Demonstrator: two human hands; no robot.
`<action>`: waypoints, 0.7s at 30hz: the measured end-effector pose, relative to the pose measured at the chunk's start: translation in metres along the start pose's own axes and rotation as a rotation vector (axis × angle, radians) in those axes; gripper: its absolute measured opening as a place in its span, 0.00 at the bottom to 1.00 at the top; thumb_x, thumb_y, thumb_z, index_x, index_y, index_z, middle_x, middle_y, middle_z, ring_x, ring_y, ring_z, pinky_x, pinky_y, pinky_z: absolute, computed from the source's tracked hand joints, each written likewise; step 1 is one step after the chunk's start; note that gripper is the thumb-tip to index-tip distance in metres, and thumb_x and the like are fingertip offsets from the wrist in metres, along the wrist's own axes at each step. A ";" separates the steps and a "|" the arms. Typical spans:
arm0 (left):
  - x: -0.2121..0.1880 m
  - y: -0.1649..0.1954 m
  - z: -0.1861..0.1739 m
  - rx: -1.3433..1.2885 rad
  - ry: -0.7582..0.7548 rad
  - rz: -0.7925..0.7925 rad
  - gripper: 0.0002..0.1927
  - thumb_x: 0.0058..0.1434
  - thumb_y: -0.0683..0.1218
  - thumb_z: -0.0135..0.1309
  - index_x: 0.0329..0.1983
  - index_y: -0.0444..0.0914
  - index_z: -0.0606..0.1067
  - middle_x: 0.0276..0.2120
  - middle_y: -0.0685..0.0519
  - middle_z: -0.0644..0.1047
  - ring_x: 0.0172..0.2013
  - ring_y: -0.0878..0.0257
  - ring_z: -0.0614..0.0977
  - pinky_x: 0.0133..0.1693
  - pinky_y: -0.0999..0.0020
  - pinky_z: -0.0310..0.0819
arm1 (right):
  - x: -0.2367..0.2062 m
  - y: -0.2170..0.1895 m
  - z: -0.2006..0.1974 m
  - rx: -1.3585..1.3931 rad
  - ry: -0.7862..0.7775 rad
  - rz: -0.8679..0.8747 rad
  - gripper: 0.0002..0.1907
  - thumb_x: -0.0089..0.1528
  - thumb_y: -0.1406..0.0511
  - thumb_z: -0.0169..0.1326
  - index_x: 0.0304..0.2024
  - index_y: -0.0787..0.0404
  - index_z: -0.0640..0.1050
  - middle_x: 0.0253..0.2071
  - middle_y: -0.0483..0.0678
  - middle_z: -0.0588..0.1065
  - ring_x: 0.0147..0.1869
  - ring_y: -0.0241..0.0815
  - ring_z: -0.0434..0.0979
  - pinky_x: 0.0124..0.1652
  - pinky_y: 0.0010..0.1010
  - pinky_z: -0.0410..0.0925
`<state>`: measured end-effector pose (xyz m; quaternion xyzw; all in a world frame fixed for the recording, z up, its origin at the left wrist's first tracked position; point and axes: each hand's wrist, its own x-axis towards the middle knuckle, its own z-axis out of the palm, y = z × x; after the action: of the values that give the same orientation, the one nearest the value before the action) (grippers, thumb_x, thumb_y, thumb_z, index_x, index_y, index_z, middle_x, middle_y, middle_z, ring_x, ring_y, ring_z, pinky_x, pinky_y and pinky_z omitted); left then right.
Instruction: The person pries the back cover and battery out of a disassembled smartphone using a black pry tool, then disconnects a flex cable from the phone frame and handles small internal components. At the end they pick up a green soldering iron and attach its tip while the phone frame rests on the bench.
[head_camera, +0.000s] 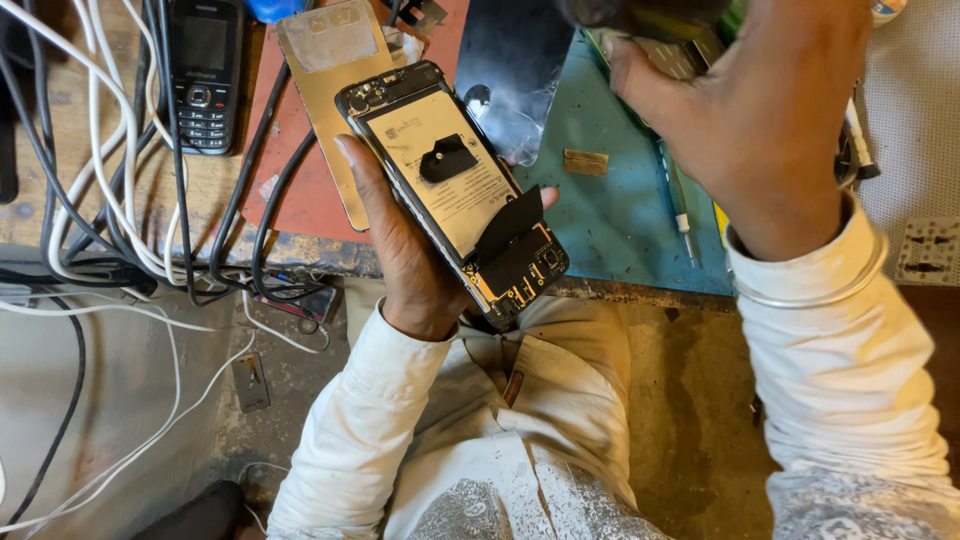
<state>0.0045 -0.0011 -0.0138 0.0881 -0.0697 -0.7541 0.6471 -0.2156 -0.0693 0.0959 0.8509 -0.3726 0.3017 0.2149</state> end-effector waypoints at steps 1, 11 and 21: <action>0.000 0.000 0.001 -0.012 -0.002 0.010 0.43 0.64 0.78 0.37 0.62 0.40 0.70 0.45 0.45 0.78 0.44 0.49 0.82 0.54 0.33 0.78 | 0.002 -0.005 0.001 0.228 0.007 0.139 0.21 0.63 0.67 0.67 0.53 0.65 0.72 0.47 0.54 0.73 0.52 0.51 0.74 0.53 0.39 0.67; -0.003 -0.004 0.005 -0.095 0.054 0.097 0.40 0.65 0.75 0.37 0.65 0.43 0.68 0.47 0.49 0.78 0.45 0.51 0.83 0.53 0.26 0.75 | 0.008 -0.017 0.096 1.128 0.104 0.585 0.21 0.64 0.74 0.66 0.55 0.65 0.71 0.52 0.47 0.76 0.55 0.39 0.78 0.56 0.31 0.73; -0.001 -0.004 -0.002 -0.032 -0.014 0.084 0.41 0.68 0.76 0.36 0.66 0.41 0.69 0.47 0.46 0.78 0.46 0.50 0.83 0.56 0.24 0.75 | 0.016 -0.027 0.082 0.961 0.039 0.588 0.16 0.68 0.67 0.62 0.55 0.65 0.74 0.50 0.46 0.78 0.51 0.38 0.79 0.53 0.30 0.73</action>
<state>0.0011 0.0007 -0.0163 0.0696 -0.0659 -0.7280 0.6789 -0.1572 -0.1082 0.0433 0.7077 -0.4106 0.5003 -0.2831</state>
